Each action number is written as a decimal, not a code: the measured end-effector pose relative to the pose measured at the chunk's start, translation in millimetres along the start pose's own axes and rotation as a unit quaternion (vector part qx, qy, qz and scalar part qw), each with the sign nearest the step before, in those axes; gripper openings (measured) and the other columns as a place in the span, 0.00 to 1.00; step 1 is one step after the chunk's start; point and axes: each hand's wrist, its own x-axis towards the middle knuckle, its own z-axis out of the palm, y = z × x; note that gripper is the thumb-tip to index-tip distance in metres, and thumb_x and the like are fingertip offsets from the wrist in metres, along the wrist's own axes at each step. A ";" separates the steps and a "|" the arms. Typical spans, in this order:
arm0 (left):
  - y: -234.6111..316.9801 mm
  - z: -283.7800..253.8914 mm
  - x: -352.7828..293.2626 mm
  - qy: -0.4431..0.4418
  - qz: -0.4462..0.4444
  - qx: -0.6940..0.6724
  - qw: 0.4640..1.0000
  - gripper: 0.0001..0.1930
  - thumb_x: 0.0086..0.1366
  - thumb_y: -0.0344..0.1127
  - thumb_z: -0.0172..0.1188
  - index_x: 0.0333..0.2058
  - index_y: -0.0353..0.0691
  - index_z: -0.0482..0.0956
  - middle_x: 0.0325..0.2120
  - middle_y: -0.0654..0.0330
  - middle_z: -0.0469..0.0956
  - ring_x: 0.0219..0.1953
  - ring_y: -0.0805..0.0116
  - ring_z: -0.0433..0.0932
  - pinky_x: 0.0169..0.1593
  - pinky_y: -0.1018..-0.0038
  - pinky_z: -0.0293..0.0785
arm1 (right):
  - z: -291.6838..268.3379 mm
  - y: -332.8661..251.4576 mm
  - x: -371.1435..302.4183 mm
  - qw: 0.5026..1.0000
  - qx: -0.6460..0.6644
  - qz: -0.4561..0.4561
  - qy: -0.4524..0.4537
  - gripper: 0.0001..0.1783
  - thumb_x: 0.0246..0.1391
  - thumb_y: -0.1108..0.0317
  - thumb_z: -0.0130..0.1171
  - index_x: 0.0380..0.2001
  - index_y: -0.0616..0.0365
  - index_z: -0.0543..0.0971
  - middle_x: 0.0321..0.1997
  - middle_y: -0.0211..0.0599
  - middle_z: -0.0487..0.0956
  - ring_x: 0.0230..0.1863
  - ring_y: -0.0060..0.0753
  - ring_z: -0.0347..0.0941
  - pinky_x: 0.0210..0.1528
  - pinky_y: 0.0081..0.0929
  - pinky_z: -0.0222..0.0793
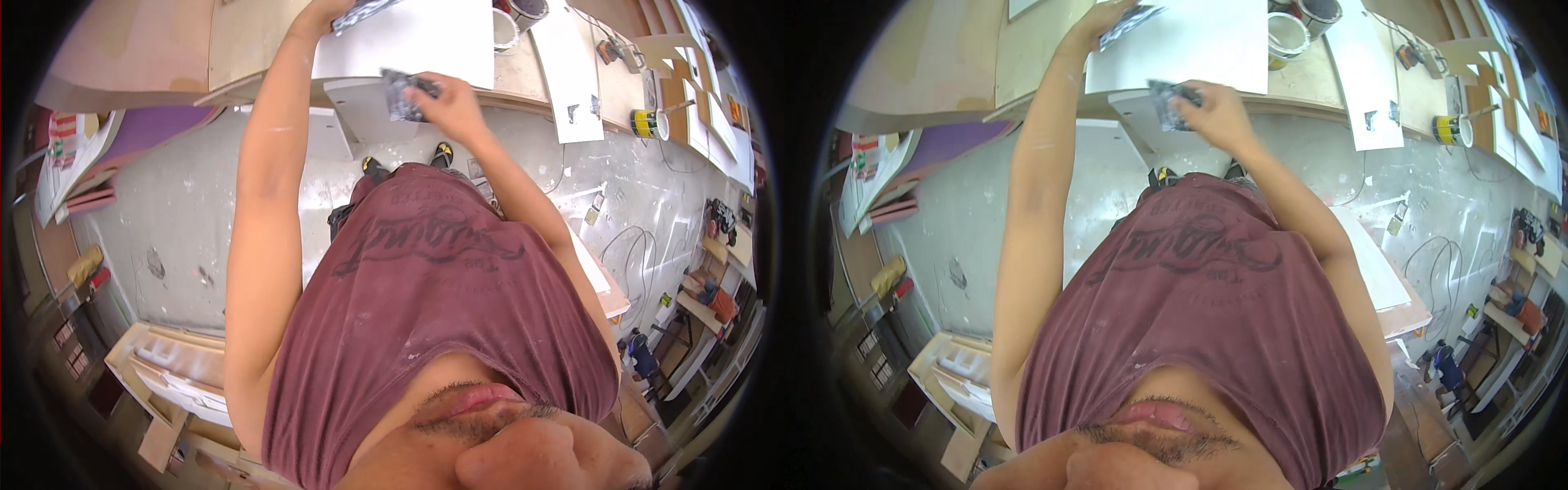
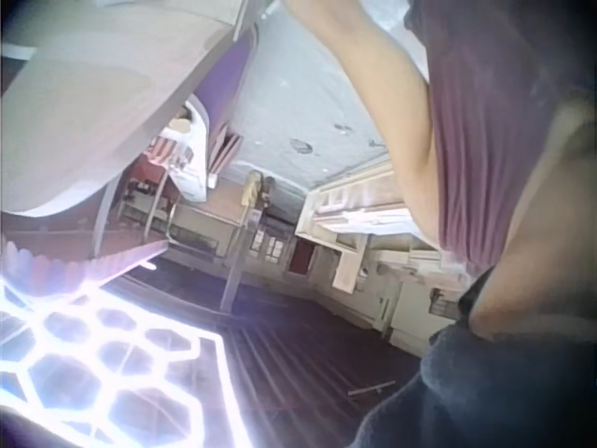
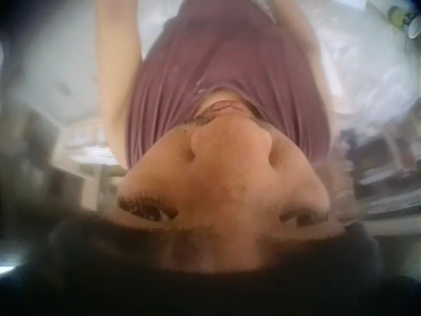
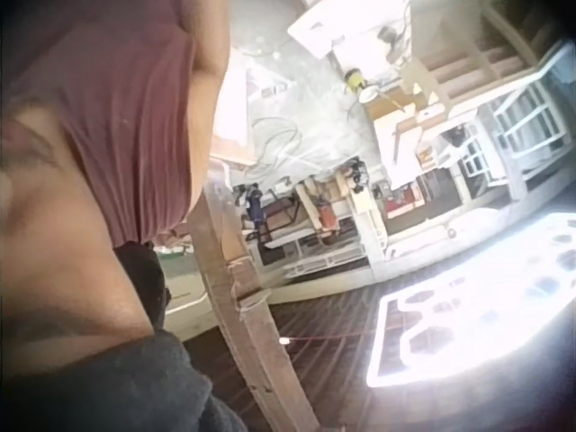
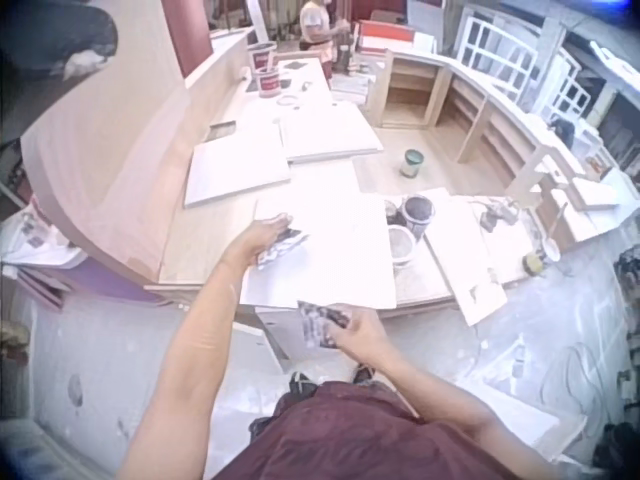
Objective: The person sands the edges and surfaces of white wooden panels using pieces of sandpaper, periodically alternating between different sheets of sandpaper and touching the wood to check the surface.
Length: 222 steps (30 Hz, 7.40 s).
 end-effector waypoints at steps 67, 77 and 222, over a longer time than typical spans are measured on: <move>-71.2 42.4 -331.8 0.310 0.011 -0.338 0.889 0.10 0.69 0.41 0.56 0.41 0.41 0.74 0.20 0.74 0.68 0.17 0.86 0.62 0.19 0.85 0.58 | -136.4 43.6 65.3 0.965 0.223 0.087 -0.109 0.32 0.51 0.61 0.70 0.58 0.57 0.72 0.41 0.34 0.81 0.35 0.22 0.78 0.36 0.21 0.77; -66.5 3.9 -483.5 0.380 0.161 -0.492 0.767 0.12 0.71 0.43 0.53 0.33 0.41 0.71 0.15 0.66 0.67 0.08 0.79 0.54 0.13 0.82 0.52 | -135.3 91.7 289.7 0.988 -0.152 0.012 0.038 0.15 0.46 0.62 0.66 0.34 0.61 0.81 0.27 0.37 0.80 0.27 0.31 0.76 0.28 0.30 0.73; 74.9 179.6 -246.4 0.453 -0.143 -0.085 0.876 0.14 0.71 0.31 0.54 0.52 0.32 0.70 0.31 0.66 0.74 0.29 0.82 0.69 0.32 0.85 0.65 | -154.6 309.2 247.8 0.938 -0.321 0.113 -0.061 0.16 0.53 0.69 0.54 0.43 0.51 0.84 0.43 0.49 0.83 0.46 0.51 0.80 0.49 0.43 0.76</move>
